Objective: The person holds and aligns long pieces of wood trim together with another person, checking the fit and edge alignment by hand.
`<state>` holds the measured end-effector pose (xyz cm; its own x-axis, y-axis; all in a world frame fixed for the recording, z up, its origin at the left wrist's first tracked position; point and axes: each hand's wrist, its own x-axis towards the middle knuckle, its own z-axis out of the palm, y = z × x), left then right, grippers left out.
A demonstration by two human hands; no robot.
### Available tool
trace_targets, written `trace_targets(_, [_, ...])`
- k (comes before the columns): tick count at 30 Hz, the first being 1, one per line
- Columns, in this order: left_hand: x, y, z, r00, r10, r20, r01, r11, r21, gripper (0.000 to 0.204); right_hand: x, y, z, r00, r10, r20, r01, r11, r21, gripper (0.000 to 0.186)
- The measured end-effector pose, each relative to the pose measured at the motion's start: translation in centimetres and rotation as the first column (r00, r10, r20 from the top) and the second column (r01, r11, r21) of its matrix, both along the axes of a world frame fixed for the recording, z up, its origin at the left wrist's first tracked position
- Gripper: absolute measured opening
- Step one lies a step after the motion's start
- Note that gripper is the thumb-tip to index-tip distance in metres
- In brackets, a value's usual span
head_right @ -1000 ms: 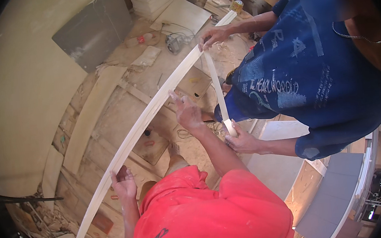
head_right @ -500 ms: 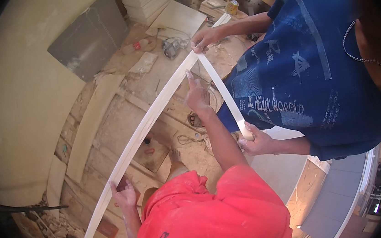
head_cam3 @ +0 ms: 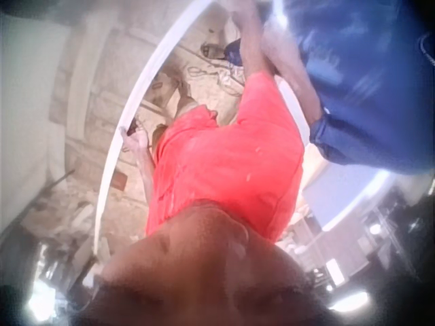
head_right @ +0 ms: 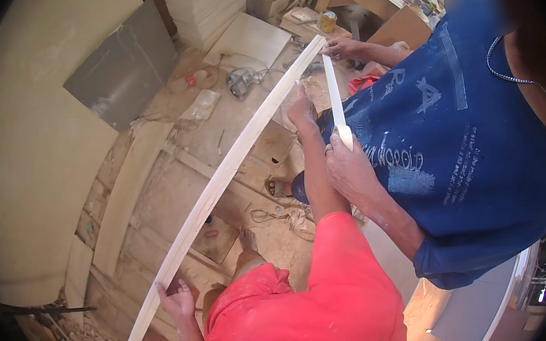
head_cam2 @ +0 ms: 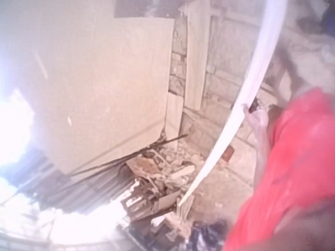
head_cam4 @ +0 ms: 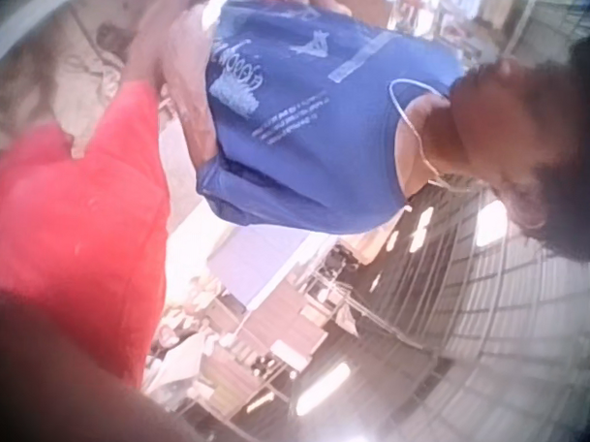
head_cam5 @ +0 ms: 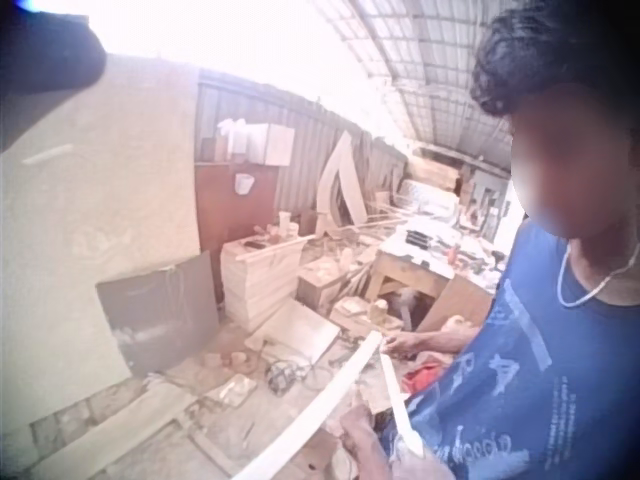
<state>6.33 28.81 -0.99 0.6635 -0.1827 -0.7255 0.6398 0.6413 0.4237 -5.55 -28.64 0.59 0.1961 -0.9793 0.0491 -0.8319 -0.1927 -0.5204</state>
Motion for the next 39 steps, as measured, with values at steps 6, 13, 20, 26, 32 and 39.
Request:
trace_targets(6, [-1.1, 0.3, -2.0, 0.999, 0.025, 0.02, -0.025, 1.0, 0.006, 0.034, -3.4, -6.7, -6.8, 0.805, -0.15, 0.573, 0.192, 0.981, -0.012, 0.037])
trace_targets(13, [-3.4, 1.8, -3.2, 0.997, 0.049, 0.051, -0.047, 0.998, -0.045, 0.029, -0.5, 9.3, -5.2, 0.476, -0.413, 0.777, 0.055, 0.895, 0.442, 0.029])
trace_targets(20, [-5.8, -2.0, -3.0, 0.997, -0.06, 0.048, 0.061, 0.998, -0.034, 0.025, -2.1, 31.8, -4.3, 0.451, -0.555, 0.699, -0.454, 0.531, 0.715, 0.039])
trace_targets(26, [-7.0, -4.2, -3.5, 0.983, -0.174, 0.059, 0.177, 0.983, -0.053, 0.031, 0.0, 34.6, -3.7, 0.608, -0.343, 0.716, -0.569, 0.44, 0.695, 0.038])
trace_targets(32, [-6.8, -7.6, -3.1, 0.993, -0.108, 0.048, 0.111, 0.992, -0.067, 0.029, 1.6, 37.9, -3.7, 0.703, -0.216, 0.678, -0.553, 0.434, 0.712, 0.032])
trace_targets(39, [-6.9, -7.1, -2.9, 0.966, -0.168, 0.194, 0.174, 0.985, -0.014, 0.021, 2.1, 41.7, -4.9, 0.674, -0.068, 0.736, -0.588, 0.554, 0.59, 0.029])
